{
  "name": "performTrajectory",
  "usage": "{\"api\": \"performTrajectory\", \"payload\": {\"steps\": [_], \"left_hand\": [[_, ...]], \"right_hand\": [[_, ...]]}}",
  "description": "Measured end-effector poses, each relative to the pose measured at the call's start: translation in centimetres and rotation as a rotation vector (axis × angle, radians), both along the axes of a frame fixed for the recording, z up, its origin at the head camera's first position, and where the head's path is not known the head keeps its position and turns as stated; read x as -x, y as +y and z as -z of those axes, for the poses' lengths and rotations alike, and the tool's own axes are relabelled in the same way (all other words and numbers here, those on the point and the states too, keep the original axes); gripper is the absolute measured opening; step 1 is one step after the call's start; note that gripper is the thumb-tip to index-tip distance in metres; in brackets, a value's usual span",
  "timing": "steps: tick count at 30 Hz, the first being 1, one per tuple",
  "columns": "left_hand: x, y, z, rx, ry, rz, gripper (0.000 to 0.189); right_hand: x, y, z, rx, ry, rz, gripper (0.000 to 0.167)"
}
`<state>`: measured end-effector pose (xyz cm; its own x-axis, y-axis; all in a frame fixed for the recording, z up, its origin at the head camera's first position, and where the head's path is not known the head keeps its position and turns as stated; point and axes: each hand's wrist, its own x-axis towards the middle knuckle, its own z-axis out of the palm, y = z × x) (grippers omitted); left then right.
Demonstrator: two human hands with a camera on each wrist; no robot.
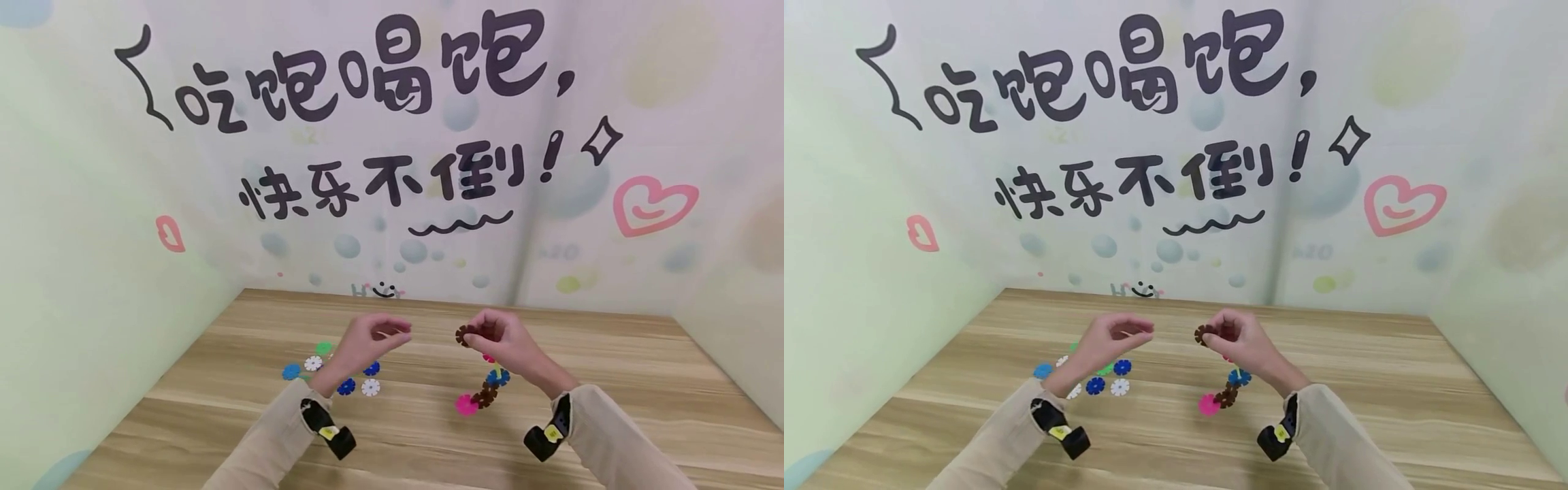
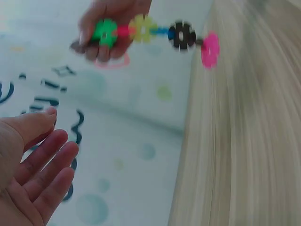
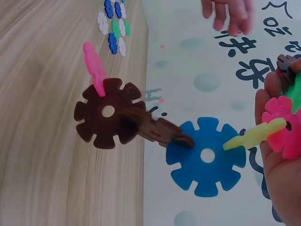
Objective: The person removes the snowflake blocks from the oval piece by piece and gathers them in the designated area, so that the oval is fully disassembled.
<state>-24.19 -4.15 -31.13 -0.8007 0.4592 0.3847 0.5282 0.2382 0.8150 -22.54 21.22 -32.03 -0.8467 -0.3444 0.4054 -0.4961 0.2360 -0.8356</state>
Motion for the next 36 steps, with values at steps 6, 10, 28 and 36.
{"api": "performTrajectory", "payload": {"steps": [6,10,28,36], "left_hand": [[-2.1,3.1,-1.7,-0.031,0.044,0.089,0.018],[-2.4,3.9,-1.5,-0.054,0.058,0.092,0.017],[-2.4,5.0,-0.3,-0.203,-0.039,0.089,0.013],[-2.2,4.7,-0.2,-0.28,-0.052,-0.006,0.014]], "right_hand": [[0.0,-0.5,0.0,0.004,0.012,-0.039,0.006],[0.0,-0.8,0.0,0.0,0.018,-0.07,0.006],[0.3,-1.0,-0.2,-0.023,-0.062,-0.075,0.014],[0.3,-0.4,-1.0,-0.006,-0.048,-0.098,0.03]]}}
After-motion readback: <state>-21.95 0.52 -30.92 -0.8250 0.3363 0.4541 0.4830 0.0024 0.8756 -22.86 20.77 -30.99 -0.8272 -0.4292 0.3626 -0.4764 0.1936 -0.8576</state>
